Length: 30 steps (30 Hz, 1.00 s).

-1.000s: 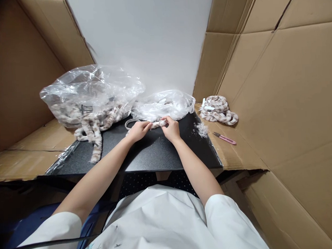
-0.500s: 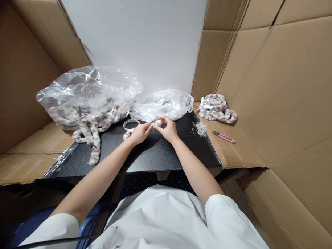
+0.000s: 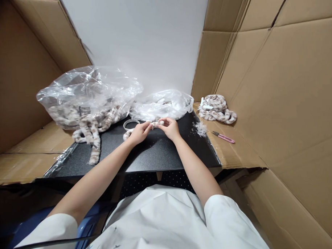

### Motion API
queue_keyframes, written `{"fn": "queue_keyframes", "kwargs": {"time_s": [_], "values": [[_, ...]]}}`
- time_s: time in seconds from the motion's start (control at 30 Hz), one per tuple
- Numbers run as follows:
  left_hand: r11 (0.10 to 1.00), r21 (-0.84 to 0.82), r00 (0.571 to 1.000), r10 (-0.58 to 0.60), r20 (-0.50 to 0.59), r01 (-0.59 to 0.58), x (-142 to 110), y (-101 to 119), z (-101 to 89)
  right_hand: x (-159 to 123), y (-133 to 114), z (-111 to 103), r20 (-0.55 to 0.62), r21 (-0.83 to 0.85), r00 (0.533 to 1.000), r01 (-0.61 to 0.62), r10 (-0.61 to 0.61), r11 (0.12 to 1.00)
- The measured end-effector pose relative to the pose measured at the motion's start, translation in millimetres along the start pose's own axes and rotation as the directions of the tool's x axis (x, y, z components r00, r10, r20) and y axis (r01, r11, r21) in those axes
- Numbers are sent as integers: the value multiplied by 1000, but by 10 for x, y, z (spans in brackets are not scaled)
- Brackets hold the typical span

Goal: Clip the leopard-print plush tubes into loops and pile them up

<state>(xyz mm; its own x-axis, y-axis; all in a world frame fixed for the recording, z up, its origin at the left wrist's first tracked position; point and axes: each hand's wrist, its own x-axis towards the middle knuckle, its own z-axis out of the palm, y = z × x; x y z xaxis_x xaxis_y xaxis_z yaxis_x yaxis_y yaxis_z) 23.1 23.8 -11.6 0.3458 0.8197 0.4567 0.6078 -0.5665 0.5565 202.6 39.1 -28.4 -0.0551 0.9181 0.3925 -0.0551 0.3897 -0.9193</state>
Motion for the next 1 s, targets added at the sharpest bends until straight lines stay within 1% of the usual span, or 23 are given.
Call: {"fn": "queue_keyframes", "kwargs": {"time_s": [0.13, 0.33, 0.47, 0.6, 0.67, 0.8, 0.9, 1.0], "values": [[1000, -28, 1000, -1, 30, 2, -12, 18, 17, -1, 25, 11, 3, -2, 1000, -13, 13, 1000], [999, -38, 999, -7, 41, 9, -11, 39, 35, -8, 35, 42, -11, 4, 998, -55, 55, 998], [998, -51, 999, -33, 37, 34, 0, 31, 73, -35, 16, 91, -3, 18, 997, -75, 75, 997], [993, -97, 997, -59, 45, 63, 5, 5, 94, -84, -19, 124, -17, -64, 1000, -21, 20, 998], [988, -144, 997, -54, 52, 61, 5, -3, 91, -107, -36, 124, -20, -159, 999, 30, -34, 987], [966, -253, 995, -35, 92, 57, -4, 6, 76, -132, -49, 108, 12, -350, 989, 144, -149, 926], [954, -294, 993, -34, 112, 66, -11, 14, 77, -144, -54, 107, 55, -400, 983, 184, -177, 898], [951, -301, 994, -49, 98, 77, -6, -1, 89, -164, -81, 120, 69, -454, 978, 207, -197, 867]]}}
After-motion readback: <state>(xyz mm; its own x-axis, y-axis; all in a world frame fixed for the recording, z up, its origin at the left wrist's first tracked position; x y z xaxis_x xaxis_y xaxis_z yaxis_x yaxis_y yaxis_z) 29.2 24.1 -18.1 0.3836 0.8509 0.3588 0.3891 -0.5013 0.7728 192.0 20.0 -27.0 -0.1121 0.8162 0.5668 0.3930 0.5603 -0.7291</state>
